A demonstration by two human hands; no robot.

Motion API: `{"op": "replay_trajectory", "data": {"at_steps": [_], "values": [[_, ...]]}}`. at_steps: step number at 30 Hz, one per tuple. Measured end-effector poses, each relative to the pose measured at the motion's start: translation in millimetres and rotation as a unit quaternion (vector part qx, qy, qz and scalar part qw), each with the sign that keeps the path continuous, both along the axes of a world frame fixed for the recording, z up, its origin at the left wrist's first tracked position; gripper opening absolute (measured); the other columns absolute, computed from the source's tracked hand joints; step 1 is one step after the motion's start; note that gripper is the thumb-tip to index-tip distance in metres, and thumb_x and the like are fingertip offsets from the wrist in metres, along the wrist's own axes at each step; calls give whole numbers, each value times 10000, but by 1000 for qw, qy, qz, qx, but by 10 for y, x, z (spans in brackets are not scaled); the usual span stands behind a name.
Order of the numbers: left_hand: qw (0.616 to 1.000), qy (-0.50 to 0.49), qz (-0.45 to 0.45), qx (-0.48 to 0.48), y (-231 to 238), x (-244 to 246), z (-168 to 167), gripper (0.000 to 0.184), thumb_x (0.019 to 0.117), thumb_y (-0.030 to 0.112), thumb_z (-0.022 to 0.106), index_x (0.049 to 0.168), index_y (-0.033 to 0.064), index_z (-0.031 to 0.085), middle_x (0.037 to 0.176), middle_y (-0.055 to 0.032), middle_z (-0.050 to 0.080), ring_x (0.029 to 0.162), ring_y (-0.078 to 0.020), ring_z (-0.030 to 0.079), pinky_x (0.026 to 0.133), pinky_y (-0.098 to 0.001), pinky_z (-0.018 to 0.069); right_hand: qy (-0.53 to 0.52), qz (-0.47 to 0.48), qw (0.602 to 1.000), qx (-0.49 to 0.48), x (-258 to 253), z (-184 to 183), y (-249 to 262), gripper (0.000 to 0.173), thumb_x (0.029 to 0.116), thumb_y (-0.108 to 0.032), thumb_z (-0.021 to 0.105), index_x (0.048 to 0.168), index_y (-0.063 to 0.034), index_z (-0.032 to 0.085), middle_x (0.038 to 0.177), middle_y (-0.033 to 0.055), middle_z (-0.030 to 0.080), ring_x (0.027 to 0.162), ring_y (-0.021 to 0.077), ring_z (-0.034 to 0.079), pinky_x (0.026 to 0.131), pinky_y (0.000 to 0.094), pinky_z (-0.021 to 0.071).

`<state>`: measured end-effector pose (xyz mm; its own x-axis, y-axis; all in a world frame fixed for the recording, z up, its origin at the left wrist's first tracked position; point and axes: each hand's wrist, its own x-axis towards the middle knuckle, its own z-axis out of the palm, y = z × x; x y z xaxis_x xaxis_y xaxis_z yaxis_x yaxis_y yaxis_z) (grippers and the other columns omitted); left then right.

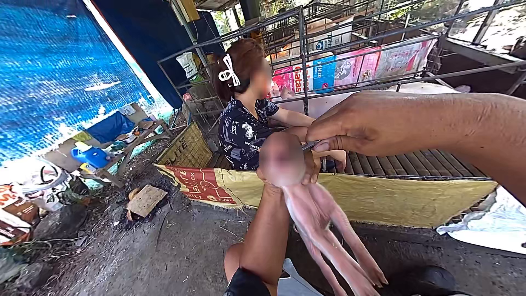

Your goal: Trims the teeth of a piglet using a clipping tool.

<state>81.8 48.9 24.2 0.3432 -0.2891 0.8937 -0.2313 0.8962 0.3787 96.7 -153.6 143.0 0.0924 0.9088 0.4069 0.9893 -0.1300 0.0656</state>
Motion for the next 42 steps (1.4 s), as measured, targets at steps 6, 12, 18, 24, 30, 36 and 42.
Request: {"op": "replay_trajectory", "data": {"at_steps": [6,12,18,24,30,36,42], "values": [[1000,-17,-6,5,10,0,13,246,887,361,737,984,152,650,718,-35,647,554,-169,627,494,-312,518,8,-7,1000,-25,-39,61,-14,260,1057,-409,493,959,-258,681,747,-115,611,639,17,587,538,274,503],[999,-13,-33,38,-28,-63,39,267,913,389,710,1029,149,694,763,-39,707,634,-151,691,581,-285,557,-26,-15,998,-59,-83,197,-17,234,1061,-380,494,954,-267,669,752,-114,613,638,35,593,535,299,497],[1000,2,-17,7,-16,-87,45,241,885,355,740,976,148,654,688,-34,650,542,-165,644,490,-303,530,-42,-6,997,-65,-95,258,-6,249,1060,-378,484,957,-267,681,781,-112,636,661,41,610,549,310,506],[1000,5,-18,2,-14,-73,34,278,894,396,728,960,139,645,696,-25,628,539,-150,631,473,-294,526,-88,8,995,-50,-81,271,9,279,1064,-406,452,980,-275,683,751,-100,628,650,72,620,533,338,497],[998,31,-58,-3,-66,-108,62,281,889,382,738,850,118,648,642,-28,628,515,-143,625,475,-277,508,-122,4,991,-60,-78,300,22,278,1070,-386,445,1071,-280,702,821,-84,671,729,99,665,601,362,543],[999,23,-43,-5,-69,-86,62,270,886,387,732,909,134,642,655,-16,621,523,-141,633,474,-284,522,-149,-6,986,-76,-95,303,22,281,1066,-390,446,1007,-245,680,811,-73,651,696,111,656,561,364,526],[995,29,-91,25,-88,-13,17,251,867,385,750,937,172,638,683,-14,648,561,-162,660,492,-295,522,-207,-2,974,-93,-85,310,58,316,1066,-321,443,994,-153,701,730,-13,588,739,193,630,637,393,518]]}}
